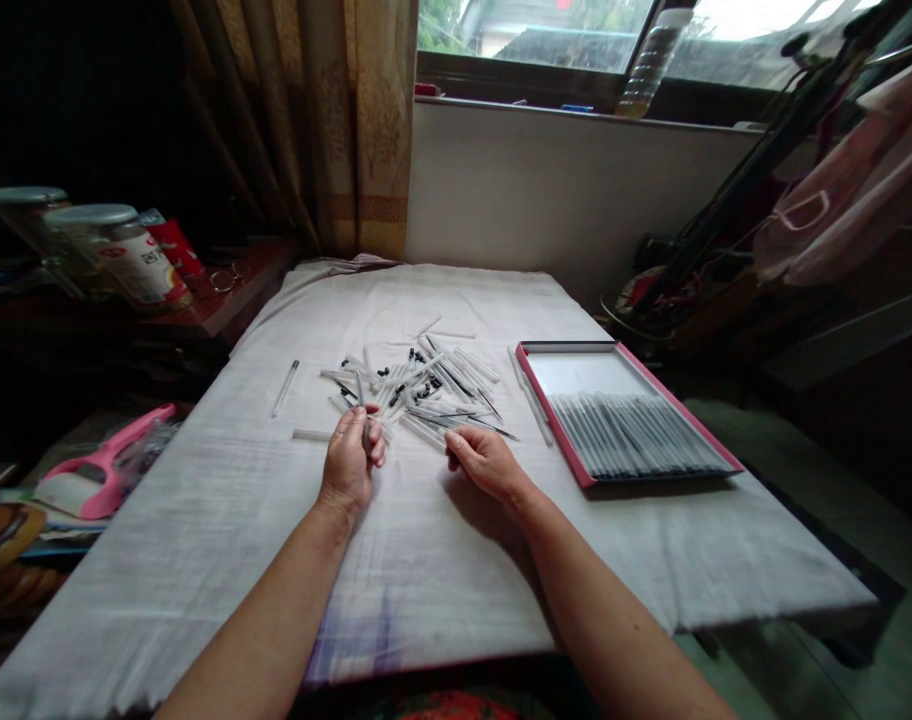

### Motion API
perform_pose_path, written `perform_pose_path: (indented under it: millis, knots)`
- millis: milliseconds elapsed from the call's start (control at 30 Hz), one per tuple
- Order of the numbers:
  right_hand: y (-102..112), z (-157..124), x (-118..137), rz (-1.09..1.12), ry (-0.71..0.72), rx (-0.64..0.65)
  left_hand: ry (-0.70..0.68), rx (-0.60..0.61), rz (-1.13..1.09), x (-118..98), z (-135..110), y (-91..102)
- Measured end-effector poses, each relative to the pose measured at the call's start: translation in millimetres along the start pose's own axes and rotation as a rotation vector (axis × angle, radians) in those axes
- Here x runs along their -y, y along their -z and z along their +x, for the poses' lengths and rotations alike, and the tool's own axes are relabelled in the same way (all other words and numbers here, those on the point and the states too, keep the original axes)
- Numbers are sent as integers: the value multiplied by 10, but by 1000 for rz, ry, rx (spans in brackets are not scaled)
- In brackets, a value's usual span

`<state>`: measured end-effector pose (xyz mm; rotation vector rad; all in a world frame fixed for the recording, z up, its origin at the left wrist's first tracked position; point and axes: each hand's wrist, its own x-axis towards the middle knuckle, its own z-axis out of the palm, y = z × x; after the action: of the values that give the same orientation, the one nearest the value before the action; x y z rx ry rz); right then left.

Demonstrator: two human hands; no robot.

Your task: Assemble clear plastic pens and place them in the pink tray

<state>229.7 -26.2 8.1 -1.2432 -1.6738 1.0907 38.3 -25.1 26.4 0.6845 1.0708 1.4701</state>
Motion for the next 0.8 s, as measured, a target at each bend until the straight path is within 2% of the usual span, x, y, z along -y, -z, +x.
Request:
perform_pose_path:
  millis: [133,200,233,300,367,433,633,800]
  knots:
    - [287,104,-67,-70,-21,-249,2,7,57,-8,37,29]
    - [376,192,-49,-248,4,-317,2,28,95,8,26,14]
    - [395,243,-21,-367,14,-308,4,44,117,18,14,2]
    - [387,349,67,-626,1,-206,15,87,164,43,-14,-23]
    - [337,457,177,-860,-52,-46,30,134,211,67,-39,-40]
    - [282,560,282,-1004,-95,72,36,171,254,89,-53,-45]
    - [239,804,464,-1092,-142,211,26,214,336,142,-37,-30]
    - [230,808,469,-1109,-131,234,19,215,359,169,-27,-21]
